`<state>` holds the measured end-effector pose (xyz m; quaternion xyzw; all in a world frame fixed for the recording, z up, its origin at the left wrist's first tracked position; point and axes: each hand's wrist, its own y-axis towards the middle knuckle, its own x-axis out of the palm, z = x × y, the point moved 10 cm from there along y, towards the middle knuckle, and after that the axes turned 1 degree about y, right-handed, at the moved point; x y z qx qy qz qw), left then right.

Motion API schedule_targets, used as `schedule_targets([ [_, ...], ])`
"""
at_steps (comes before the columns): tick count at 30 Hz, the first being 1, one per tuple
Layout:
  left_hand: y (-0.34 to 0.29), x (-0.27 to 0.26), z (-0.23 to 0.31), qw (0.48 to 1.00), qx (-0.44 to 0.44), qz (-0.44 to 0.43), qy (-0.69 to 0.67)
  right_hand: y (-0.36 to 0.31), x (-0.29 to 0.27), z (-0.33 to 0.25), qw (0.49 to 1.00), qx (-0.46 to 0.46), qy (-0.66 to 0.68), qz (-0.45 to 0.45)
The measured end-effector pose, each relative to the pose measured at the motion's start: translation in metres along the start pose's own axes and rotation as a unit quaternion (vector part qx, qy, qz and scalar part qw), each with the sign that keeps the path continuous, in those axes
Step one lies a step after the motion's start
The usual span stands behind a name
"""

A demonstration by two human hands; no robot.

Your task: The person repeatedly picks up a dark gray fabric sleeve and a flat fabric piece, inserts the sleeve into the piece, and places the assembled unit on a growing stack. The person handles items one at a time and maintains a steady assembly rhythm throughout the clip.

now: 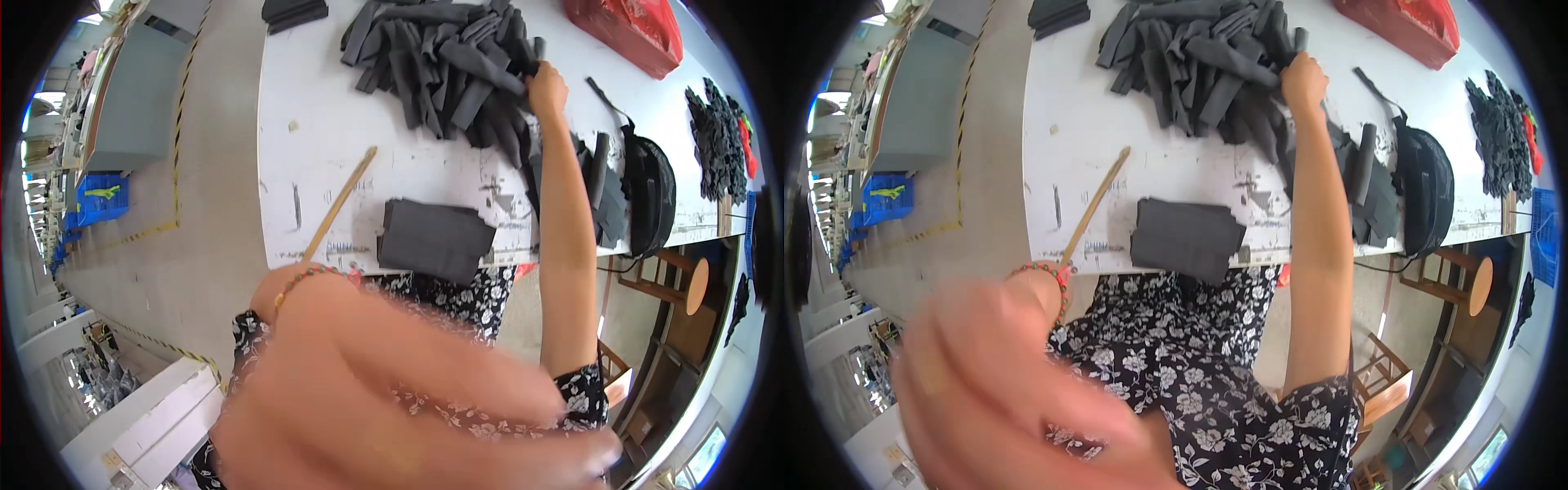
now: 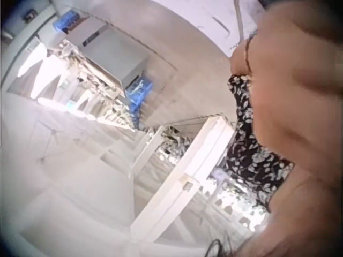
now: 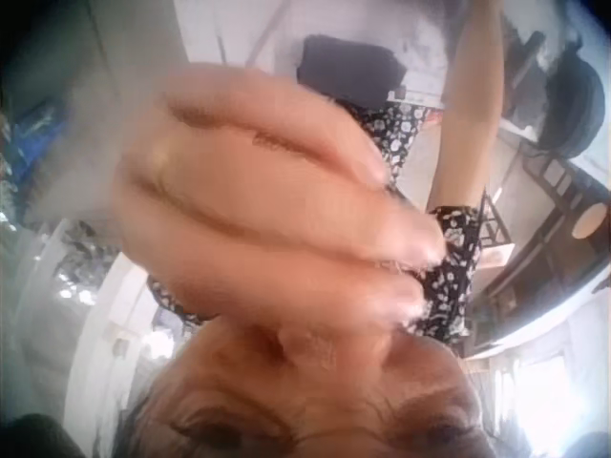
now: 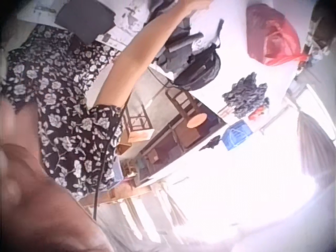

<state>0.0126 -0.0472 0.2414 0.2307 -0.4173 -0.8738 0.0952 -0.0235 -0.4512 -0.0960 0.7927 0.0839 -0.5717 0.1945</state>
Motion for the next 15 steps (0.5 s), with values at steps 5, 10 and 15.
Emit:
schedule_targets([
  [5, -0.062, -0.069, -0.245, 0.951, -0.277, 0.115, 0.080, -0.031, -0.026, -0.072, 0.996, -0.045, 0.073, -0.018],
  [10, -0.177, -0.040, -0.334, 0.884, -0.438, 0.090, 0.138, -0.098, -0.027, -0.109, 0.984, -0.086, 0.154, -0.005],
  [15, -0.176, -0.054, -0.302, 0.890, -0.394, 0.143, 0.177, -0.138, -0.078, -0.087, 0.978, -0.007, 0.198, 0.064],
])
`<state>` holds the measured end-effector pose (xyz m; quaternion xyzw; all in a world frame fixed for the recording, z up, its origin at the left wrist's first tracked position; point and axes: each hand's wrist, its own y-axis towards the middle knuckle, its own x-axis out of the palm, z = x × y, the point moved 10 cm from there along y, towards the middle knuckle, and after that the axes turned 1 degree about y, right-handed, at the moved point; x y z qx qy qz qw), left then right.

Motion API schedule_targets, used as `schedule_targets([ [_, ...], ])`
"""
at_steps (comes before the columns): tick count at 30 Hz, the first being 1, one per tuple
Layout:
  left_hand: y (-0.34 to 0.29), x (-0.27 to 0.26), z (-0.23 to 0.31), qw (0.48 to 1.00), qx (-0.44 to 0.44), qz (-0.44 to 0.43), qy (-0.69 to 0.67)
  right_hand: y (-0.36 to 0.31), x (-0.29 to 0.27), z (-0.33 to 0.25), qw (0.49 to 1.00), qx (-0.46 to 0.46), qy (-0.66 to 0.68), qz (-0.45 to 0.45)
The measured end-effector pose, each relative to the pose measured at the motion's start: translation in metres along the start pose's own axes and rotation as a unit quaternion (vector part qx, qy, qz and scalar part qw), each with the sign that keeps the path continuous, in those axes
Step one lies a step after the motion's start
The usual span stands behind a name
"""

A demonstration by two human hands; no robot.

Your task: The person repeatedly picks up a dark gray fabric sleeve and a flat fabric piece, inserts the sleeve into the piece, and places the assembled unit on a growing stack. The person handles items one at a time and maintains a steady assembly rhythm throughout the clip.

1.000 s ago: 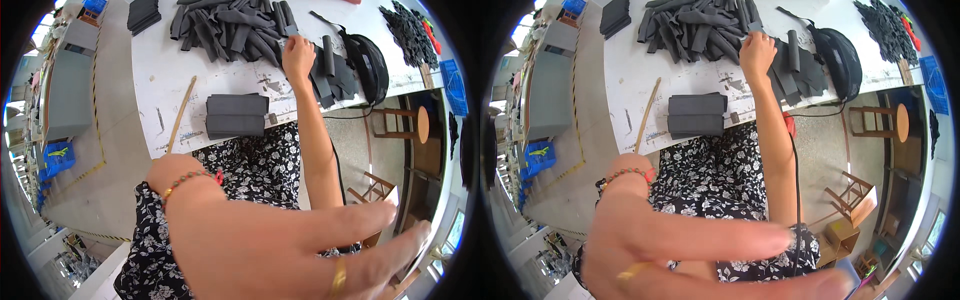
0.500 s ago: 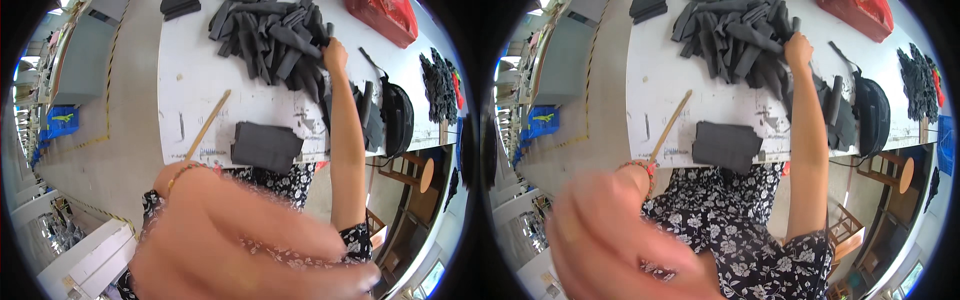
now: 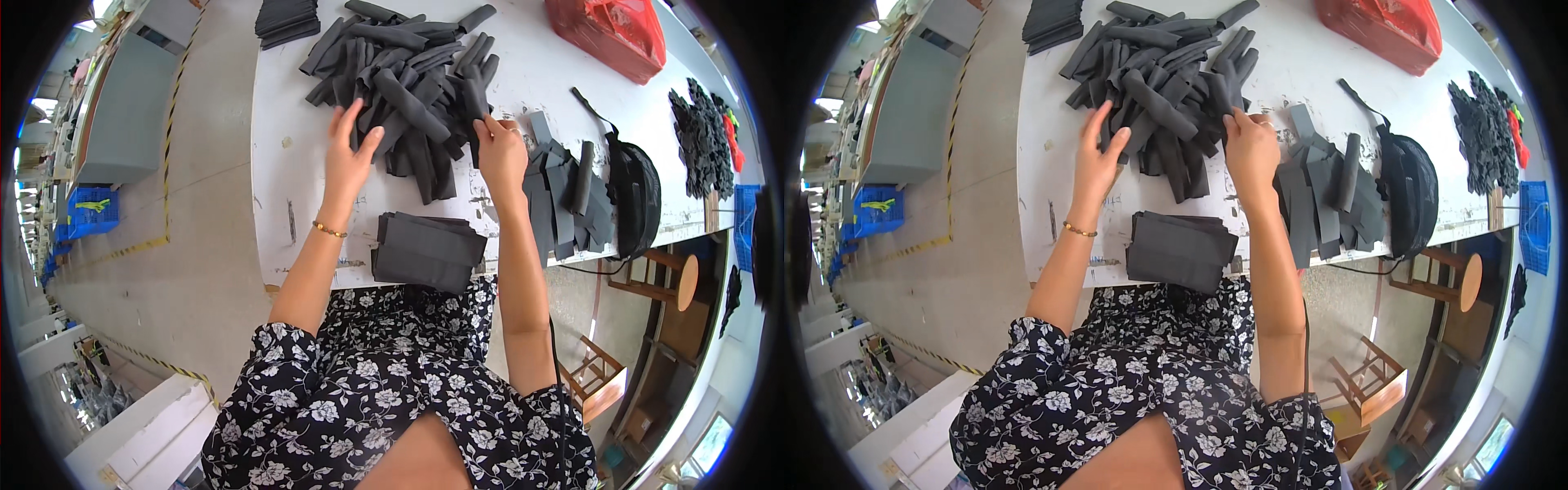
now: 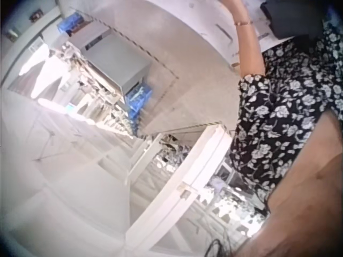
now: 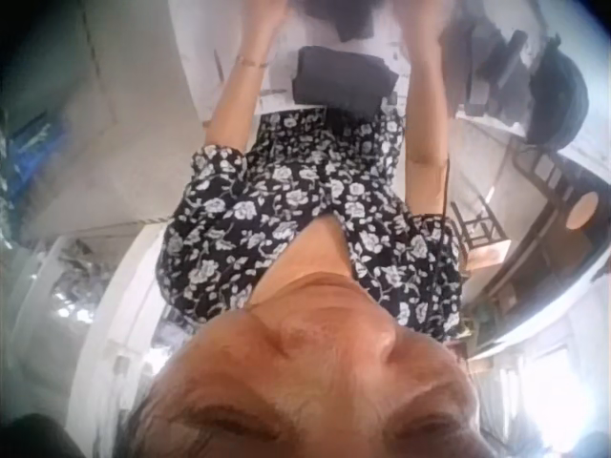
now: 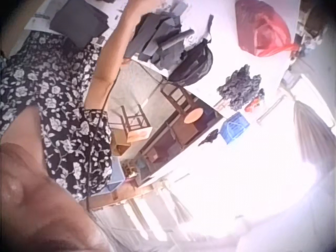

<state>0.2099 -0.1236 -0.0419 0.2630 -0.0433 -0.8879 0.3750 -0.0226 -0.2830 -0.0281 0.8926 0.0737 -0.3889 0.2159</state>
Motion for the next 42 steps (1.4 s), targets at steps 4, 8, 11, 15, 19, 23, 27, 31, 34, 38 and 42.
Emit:
schedule_targets([
  [4, -0.027, -0.016, 0.048, 0.994, -0.017, 0.041, -0.101, -0.026, -0.039, 0.011, 0.978, 0.076, 0.194, 0.030],
  [8, -0.072, 0.074, 0.067, 0.854, -0.210, -0.193, -0.436, -0.073, -0.022, -0.035, 0.899, 0.119, 0.396, -0.142],
  [11, -0.082, 0.067, 0.060, 0.881, -0.251, -0.143, -0.374, -0.087, -0.040, -0.006, 0.920, 0.154, 0.349, -0.091],
  [15, -0.079, 0.054, 0.049, 0.849, -0.260, -0.087, -0.452, -0.077, -0.137, 0.089, 0.962, 0.163, -0.141, 0.169],
  [19, -0.090, 0.072, 0.054, 0.793, -0.256, -0.153, -0.531, -0.062, -0.142, 0.186, 0.939, 0.242, -0.199, 0.141],
  [23, -0.091, 0.059, 0.044, 0.778, -0.284, -0.108, -0.551, -0.051, -0.203, 0.194, 0.919, 0.207, -0.183, 0.281],
  [27, -0.095, 0.064, 0.024, 0.776, -0.334, -0.082, -0.529, -0.065, -0.228, 0.191, 0.878, 0.236, -0.297, 0.291],
  [31, -0.098, 0.069, 0.026, 0.756, -0.351, -0.056, -0.549, -0.078, -0.135, 0.151, 0.981, 0.156, -0.076, 0.087],
  [34, -0.103, 0.077, 0.039, 0.717, -0.323, -0.141, -0.601, -0.103, -0.084, 0.104, 0.963, 0.115, -0.243, 0.018],
  [38, -0.103, 0.080, 0.045, 0.699, -0.318, -0.182, -0.614, -0.114, -0.057, 0.111, 0.920, 0.123, -0.374, 0.000],
  [42, -0.100, 0.075, 0.040, 0.697, -0.320, -0.157, -0.622, -0.124, -0.050, 0.098, 0.928, 0.012, -0.373, 0.001],
])
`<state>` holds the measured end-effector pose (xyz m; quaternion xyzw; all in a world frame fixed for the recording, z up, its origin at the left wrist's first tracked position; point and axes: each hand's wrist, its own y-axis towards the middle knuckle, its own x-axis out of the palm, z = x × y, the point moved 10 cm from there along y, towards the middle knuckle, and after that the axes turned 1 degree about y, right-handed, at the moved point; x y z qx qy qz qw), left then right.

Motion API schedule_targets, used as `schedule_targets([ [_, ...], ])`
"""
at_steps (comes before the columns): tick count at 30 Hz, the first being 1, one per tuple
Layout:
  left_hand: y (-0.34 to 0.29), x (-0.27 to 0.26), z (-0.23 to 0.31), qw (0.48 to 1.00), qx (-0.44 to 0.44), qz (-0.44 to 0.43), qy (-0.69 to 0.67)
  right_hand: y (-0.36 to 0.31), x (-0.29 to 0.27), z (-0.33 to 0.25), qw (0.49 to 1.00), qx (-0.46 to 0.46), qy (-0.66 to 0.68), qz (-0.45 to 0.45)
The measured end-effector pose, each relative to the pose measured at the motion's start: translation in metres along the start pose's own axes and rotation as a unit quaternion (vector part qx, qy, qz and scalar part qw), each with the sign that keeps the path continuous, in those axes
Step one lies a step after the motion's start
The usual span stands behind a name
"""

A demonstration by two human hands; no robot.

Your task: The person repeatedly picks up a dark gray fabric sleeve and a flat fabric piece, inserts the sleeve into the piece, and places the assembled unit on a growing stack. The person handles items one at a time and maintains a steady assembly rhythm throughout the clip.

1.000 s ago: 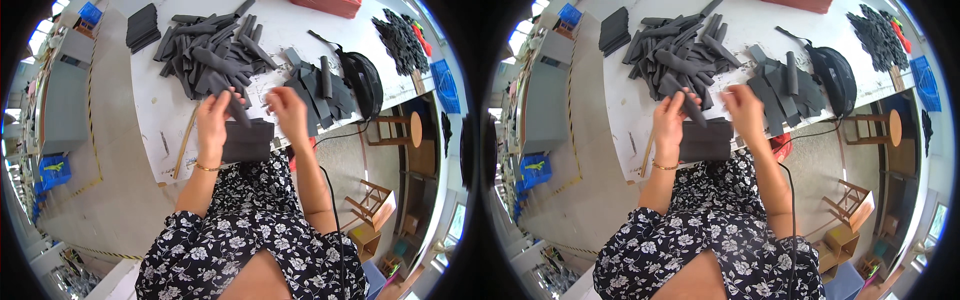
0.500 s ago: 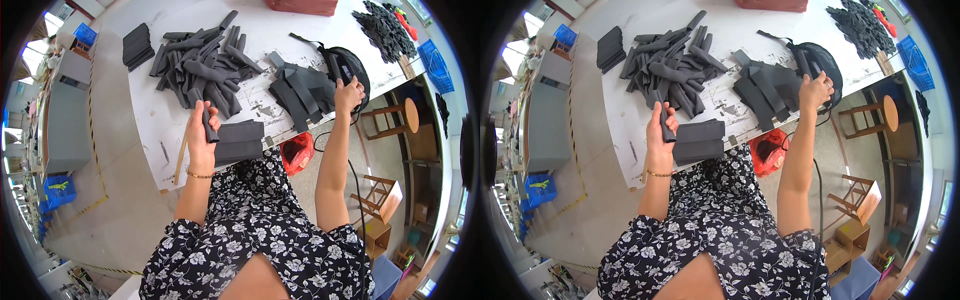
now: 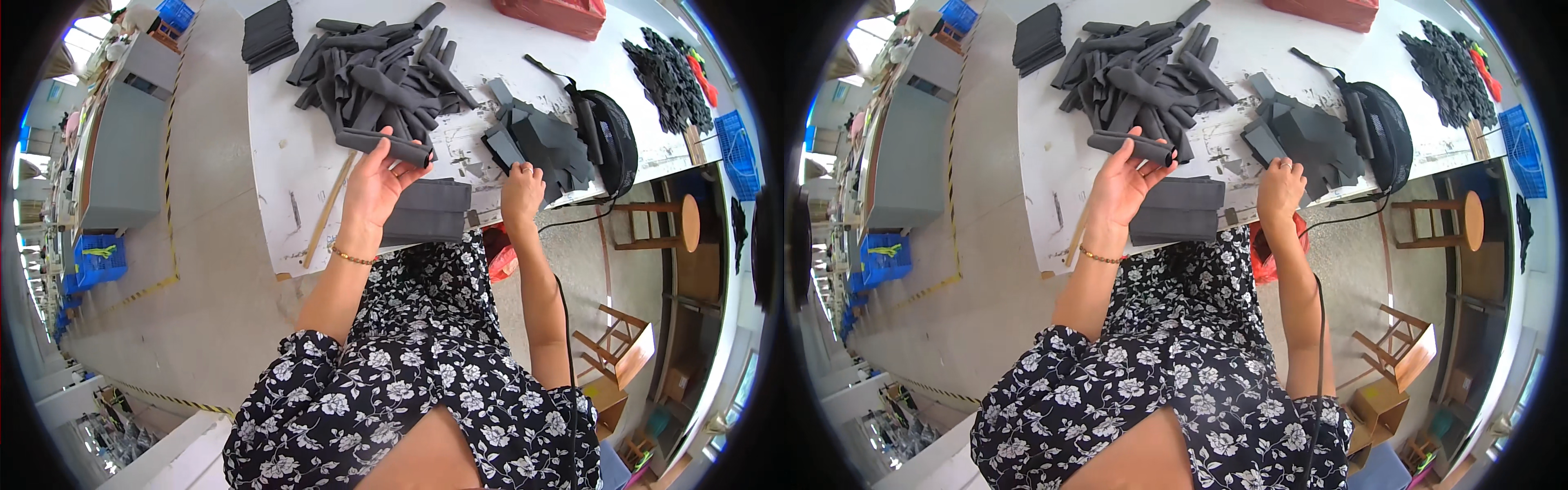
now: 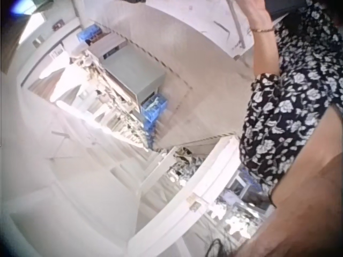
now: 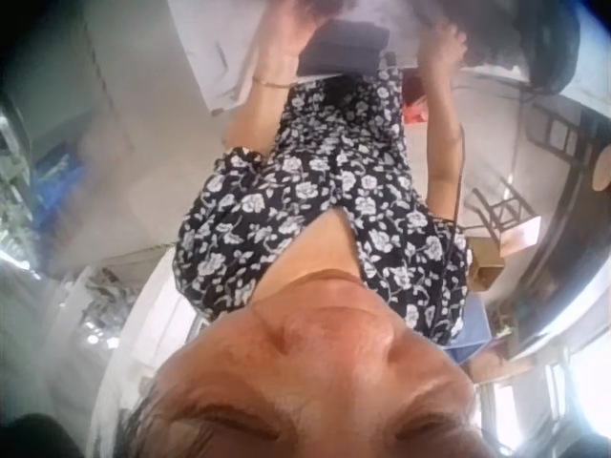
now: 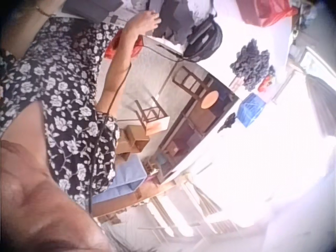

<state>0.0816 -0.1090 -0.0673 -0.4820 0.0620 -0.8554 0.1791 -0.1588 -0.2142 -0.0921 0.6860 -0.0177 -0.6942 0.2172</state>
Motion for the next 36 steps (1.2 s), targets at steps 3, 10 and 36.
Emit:
schedule_targets([
  [3, 0.000, 0.003, 0.003, 1.000, 0.008, -0.003, -0.013, -0.004, 0.003, -0.003, 0.999, -0.038, 0.033, -0.010],
  [10, 0.003, -0.011, 0.009, 1.000, 0.007, -0.011, 0.013, 0.003, -0.050, 0.023, 0.941, -0.022, 0.316, 0.118],
  [36, -0.005, -0.005, 0.019, 0.999, -0.014, 0.034, 0.013, -0.014, -0.189, -0.102, 0.872, -0.273, 0.397, 0.085],
])
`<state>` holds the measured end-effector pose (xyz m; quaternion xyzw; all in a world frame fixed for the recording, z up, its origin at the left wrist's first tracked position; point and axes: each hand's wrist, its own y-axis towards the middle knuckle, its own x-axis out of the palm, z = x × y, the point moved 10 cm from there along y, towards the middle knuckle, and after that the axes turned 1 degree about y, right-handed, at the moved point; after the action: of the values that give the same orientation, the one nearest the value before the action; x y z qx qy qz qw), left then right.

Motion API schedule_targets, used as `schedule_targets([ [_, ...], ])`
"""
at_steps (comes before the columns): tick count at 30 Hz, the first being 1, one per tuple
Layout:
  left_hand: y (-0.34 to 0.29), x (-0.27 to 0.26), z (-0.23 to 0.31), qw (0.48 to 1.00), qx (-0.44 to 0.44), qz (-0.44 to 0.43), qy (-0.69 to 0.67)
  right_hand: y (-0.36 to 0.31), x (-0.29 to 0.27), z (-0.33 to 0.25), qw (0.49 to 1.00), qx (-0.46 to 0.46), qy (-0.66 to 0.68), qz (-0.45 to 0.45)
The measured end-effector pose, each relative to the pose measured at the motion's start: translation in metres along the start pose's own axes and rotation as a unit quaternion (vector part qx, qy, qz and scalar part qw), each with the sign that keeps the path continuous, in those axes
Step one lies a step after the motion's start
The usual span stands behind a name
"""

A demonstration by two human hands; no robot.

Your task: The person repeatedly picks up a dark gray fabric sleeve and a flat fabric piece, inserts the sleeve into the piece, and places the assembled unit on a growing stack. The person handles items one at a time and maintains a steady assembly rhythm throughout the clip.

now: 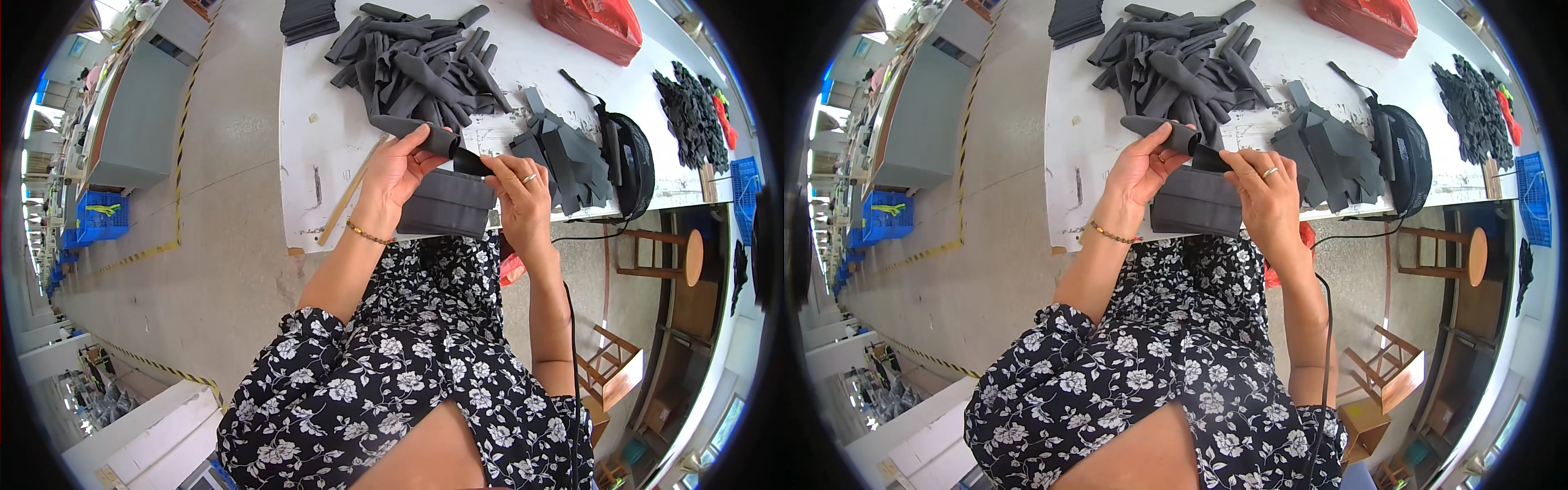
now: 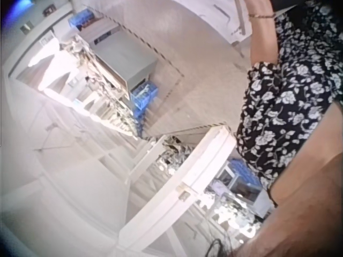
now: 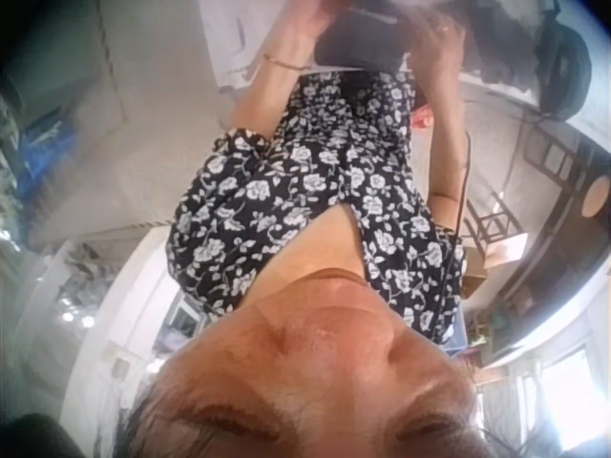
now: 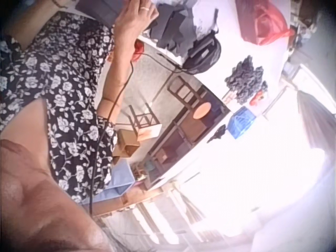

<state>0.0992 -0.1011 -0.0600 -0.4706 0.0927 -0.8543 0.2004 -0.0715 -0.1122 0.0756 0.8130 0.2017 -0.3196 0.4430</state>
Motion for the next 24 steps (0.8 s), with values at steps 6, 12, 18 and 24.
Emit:
schedule_targets([
  [6, -0.004, 0.011, -0.002, 0.998, -0.007, -0.044, 0.040, 0.005, -0.002, 0.000, 0.999, -0.015, -0.031, 0.022],
  [12, -0.009, 0.015, -0.003, 0.997, -0.006, -0.040, 0.060, 0.008, -0.004, -0.010, 0.996, -0.040, -0.083, 0.014],
  [18, -0.029, 0.037, 0.010, 0.978, 0.140, -0.013, 0.155, 0.008, 0.005, -0.018, 0.992, -0.034, -0.118, 0.018],
  [24, -0.042, 0.073, 0.015, 0.980, 0.168, -0.098, 0.047, 0.001, 0.017, -0.020, 1.000, 0.008, 0.013, 0.023],
])
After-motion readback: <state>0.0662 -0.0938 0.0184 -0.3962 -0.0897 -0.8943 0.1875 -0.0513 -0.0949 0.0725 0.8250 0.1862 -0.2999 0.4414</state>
